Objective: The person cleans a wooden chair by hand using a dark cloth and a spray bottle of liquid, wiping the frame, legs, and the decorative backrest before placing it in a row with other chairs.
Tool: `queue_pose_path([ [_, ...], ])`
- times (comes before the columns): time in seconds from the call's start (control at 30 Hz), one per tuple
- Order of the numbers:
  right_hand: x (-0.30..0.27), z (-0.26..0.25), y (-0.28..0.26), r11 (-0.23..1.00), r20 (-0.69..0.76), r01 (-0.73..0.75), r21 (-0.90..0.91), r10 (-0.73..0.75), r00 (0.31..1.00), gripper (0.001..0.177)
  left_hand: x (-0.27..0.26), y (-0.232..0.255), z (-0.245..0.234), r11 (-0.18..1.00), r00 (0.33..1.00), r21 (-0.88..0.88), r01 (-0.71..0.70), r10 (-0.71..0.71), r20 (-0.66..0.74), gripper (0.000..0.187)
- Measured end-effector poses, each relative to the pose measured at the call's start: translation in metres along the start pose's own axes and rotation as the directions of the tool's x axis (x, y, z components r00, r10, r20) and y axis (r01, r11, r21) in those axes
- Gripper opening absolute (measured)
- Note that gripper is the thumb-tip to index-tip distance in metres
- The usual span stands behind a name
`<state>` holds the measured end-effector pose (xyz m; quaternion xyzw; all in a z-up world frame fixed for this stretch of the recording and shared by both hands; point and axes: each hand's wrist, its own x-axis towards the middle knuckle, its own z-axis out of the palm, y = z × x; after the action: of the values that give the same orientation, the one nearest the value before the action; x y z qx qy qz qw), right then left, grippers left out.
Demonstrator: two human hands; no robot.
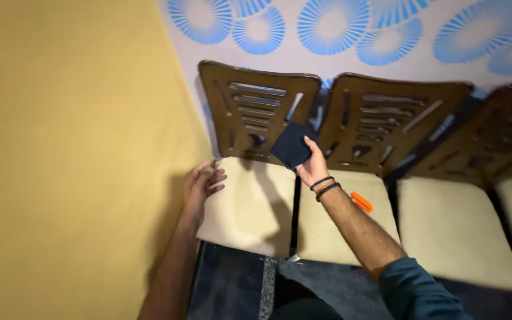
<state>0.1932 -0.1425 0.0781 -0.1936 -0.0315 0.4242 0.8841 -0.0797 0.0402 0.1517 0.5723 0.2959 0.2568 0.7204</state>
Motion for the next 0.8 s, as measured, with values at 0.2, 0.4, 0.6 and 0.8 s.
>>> queue_pose_path([
  [0.2,0.009,-0.024,0.008,0.985,-0.153,0.163,-0.063,-0.171,0.973,0.047,0.054,0.019,0.001,0.984,0.975,0.172,-0.044,0.005,0.224,0.057],
  [0.4,0.021,-0.036,0.045,0.962,-0.231,0.272,0.035,-0.257,0.938,0.049,0.101,0.022,-0.017,0.943,0.941,0.322,-0.082,-0.033,0.337,0.054],
  [0.6,0.009,-0.033,0.069,0.921,-0.311,0.388,0.038,-0.358,0.880,0.045,0.189,0.016,-0.031,0.931,0.911,0.346,-0.117,-0.038,0.410,0.048],
  [0.8,-0.038,-0.009,0.069,0.852,-0.461,0.521,-0.048,-0.481,0.745,0.040,0.267,0.046,0.009,0.636,0.755,0.538,-0.553,0.111,0.646,0.042],
])
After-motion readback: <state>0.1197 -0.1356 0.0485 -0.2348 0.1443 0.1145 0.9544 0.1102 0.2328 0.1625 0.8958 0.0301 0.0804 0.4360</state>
